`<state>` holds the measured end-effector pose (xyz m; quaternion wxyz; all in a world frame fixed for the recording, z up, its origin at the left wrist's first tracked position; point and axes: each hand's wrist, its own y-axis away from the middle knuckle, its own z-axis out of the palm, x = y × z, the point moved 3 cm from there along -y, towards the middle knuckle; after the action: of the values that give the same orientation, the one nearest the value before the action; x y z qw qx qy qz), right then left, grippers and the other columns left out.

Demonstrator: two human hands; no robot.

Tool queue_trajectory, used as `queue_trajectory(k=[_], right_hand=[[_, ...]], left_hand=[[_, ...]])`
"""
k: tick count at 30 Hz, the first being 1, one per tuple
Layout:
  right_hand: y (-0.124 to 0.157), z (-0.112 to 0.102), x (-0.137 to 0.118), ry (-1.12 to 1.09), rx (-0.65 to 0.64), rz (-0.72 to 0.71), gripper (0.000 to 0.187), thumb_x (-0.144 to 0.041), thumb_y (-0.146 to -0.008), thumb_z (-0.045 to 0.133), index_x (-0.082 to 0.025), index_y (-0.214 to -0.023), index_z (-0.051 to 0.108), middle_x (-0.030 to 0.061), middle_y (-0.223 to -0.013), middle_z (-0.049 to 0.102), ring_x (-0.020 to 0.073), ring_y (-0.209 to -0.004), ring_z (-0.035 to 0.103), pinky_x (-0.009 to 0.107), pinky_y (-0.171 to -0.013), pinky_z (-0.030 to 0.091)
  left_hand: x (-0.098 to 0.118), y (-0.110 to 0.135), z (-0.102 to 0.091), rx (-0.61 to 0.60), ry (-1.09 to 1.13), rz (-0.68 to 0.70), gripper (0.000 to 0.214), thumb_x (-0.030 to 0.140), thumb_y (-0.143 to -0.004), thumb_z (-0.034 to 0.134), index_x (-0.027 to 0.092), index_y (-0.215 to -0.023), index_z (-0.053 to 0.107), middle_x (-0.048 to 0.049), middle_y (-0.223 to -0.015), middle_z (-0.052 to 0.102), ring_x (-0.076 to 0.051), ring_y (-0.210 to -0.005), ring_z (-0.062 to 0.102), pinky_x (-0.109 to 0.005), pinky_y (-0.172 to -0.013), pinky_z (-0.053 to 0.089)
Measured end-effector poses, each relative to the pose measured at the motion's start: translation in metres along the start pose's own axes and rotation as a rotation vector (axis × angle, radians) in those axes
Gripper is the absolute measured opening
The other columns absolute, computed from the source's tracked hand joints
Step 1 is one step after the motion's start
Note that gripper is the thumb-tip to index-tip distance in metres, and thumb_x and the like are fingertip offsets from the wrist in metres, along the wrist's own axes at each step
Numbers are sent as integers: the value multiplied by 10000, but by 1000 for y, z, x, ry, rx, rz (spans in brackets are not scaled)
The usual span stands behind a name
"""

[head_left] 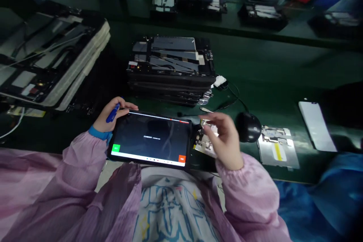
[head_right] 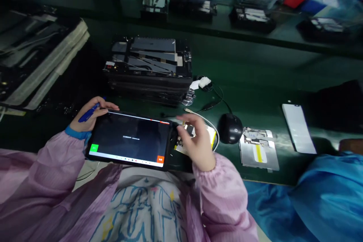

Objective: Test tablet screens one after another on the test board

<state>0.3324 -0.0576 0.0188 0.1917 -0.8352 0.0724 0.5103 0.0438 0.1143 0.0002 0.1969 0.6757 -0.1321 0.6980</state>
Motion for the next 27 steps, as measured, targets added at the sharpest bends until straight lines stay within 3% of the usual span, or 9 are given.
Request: queue_trajectory(k=[3,6,9,12,15,18,23,27], right_hand=[[35,50,-44,224,-319,-312,265,-283,-867,563,-215,-1124,552,120,-1185,619,291,-1199,510,551,-1019,378],[69,104,-77,381,-600,-520,451,-362,-863,580,-222,-1284,496,112,-1380,496,345,-1333,344,654,-1091,189],[77,147,-95,466,-649,-535,559,-388,-862,579,-249,-1377,412,94,-1499,340,366,-1386,231,681,-1067,201],[70,169,-102,534,-622,-510,533,-364,-858,587,-224,-1352,445,99,-1512,310,361,-1407,172,686,-1065,195],[69,165,-100,537,-607,-537,579,-392,-842,612,-237,-1366,424,110,-1507,316,361,-1407,166,695,-1070,154],[78,137,-84,572,-487,-473,618,-393,-821,636,-266,-1378,403,129,-1481,354,400,-1395,172,742,-1042,94],[100,88,-44,732,-190,-326,487,-312,-798,666,-237,-1254,515,186,-1385,433,449,-1386,135,795,-986,80],[109,80,-32,739,-79,-378,361,-285,-793,682,-286,-1142,589,122,-1338,486,410,-1380,190,766,-1017,96]], left_hand=[[-2,2,2,8,59,29,296,242,-700,733,189,-722,443,-66,-827,733,-245,-842,685,-427,-856,468],[-5,5,3,-1,97,55,306,299,-729,726,185,-736,442,-73,-825,733,-247,-836,687,-436,-861,460],[-9,7,2,-26,113,50,295,309,-750,716,181,-759,450,-82,-846,733,-247,-851,683,-431,-866,452],[-11,9,1,-44,141,50,271,285,-758,704,180,-771,454,-77,-852,733,-244,-857,681,-427,-867,450],[-11,9,1,-41,154,50,245,260,-769,685,180,-768,453,-72,-840,733,-240,-850,682,-425,-864,451],[-10,8,2,-25,153,47,253,253,-760,691,178,-758,449,-78,-826,731,-248,-845,681,-433,-868,448],[-14,6,3,-16,170,53,276,255,-749,708,176,-751,444,-85,-821,731,-257,-839,681,-448,-866,448],[-16,6,3,-34,153,62,230,229,-770,679,175,-768,455,-77,-842,734,-242,-849,681,-441,-870,453]])
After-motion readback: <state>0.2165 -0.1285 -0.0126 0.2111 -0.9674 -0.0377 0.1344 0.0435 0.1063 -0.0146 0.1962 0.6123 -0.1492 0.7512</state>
